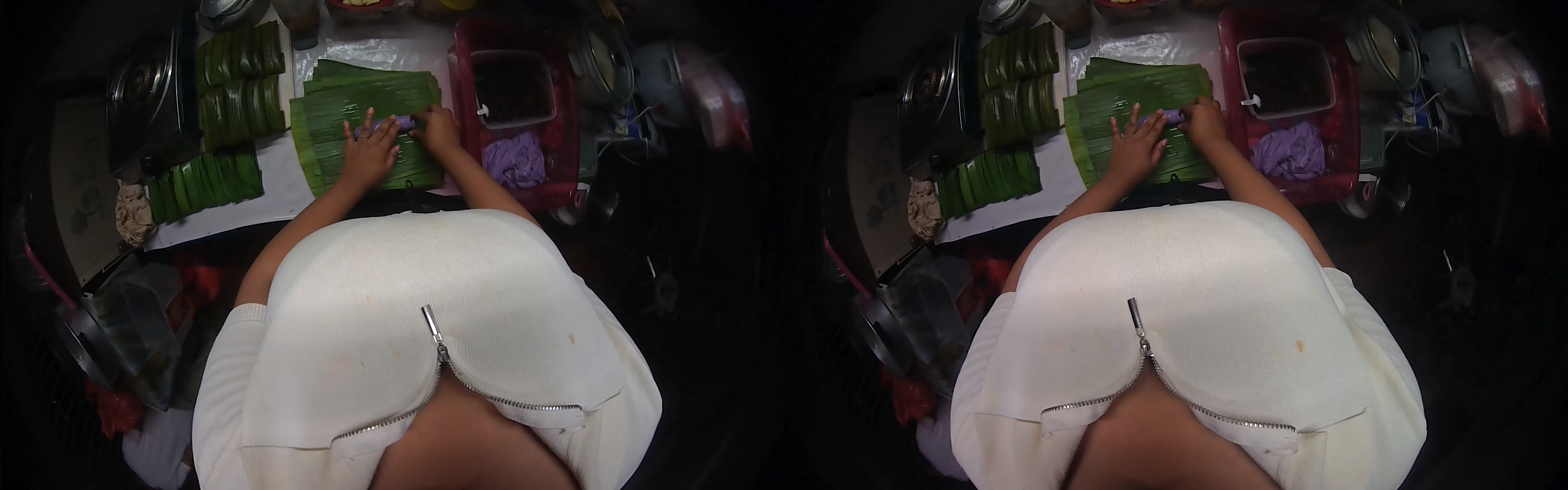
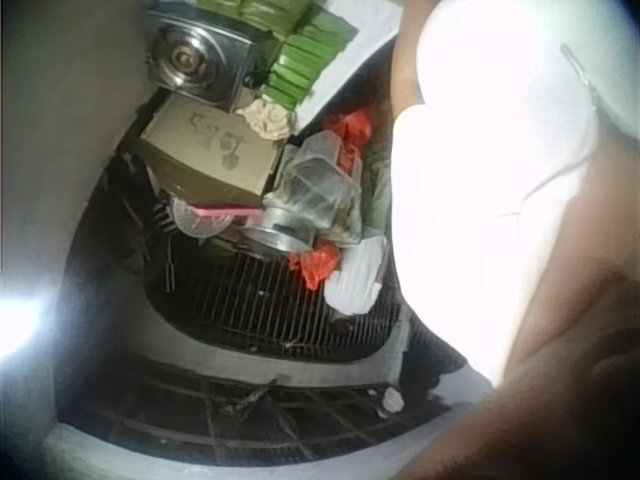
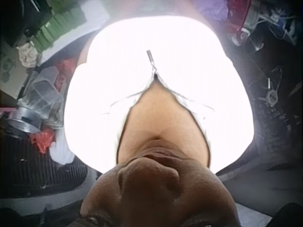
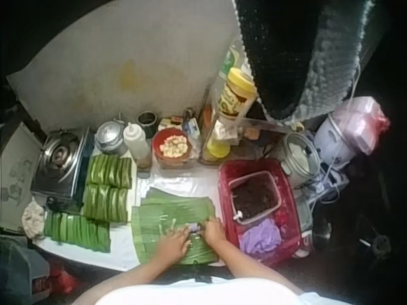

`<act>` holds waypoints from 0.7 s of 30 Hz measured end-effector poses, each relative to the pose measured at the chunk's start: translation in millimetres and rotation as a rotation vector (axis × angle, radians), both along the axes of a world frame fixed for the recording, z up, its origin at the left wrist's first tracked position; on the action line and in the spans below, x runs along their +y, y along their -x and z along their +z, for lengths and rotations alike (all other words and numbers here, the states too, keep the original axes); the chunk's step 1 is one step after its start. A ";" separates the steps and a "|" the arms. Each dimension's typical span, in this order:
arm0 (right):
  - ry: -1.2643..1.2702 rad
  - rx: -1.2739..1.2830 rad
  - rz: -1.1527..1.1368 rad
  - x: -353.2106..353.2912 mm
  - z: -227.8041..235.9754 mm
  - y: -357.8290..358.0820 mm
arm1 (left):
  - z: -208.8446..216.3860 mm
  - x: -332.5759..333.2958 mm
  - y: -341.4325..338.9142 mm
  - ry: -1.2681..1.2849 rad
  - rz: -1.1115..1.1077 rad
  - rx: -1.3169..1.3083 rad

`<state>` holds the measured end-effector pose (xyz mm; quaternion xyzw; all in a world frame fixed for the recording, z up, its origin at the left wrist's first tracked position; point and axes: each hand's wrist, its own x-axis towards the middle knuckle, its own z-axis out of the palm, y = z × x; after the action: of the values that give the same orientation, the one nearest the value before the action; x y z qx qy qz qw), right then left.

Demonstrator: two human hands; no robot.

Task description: The person arranges banana leaves on a table, places a purple dough ball on a leaf, flattens it, and spreads a dark filling over it using a spoon. The person then folds the leaf around the filling to form a parcel.

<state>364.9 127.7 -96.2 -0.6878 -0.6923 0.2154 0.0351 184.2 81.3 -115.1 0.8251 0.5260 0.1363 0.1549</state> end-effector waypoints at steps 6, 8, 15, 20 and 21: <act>0.053 0.031 0.007 3.9 -15.6 -5.2 | -11.3 13.5 -12.1 0.017 -0.074 0.037; -0.020 0.020 0.062 5.7 -22.1 -8.3 | -11.2 14.7 -9.3 0.016 -0.111 0.060; -0.130 0.092 0.029 -0.7 -38.6 -9.7 | -16.2 13.6 -10.9 -0.003 -0.126 0.094; -0.017 0.313 -0.214 -4.0 -40.2 -10.8 | -16.2 10.4 -11.7 0.025 -0.140 0.118; -0.023 0.345 -0.247 -4.9 -44.4 -11.8 | -17.3 9.3 -12.5 0.033 -0.135 0.106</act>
<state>376.7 122.8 -140.6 -0.7199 -0.5890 0.3161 0.1869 196.7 90.6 -132.3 0.8620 0.4790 0.0728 0.1494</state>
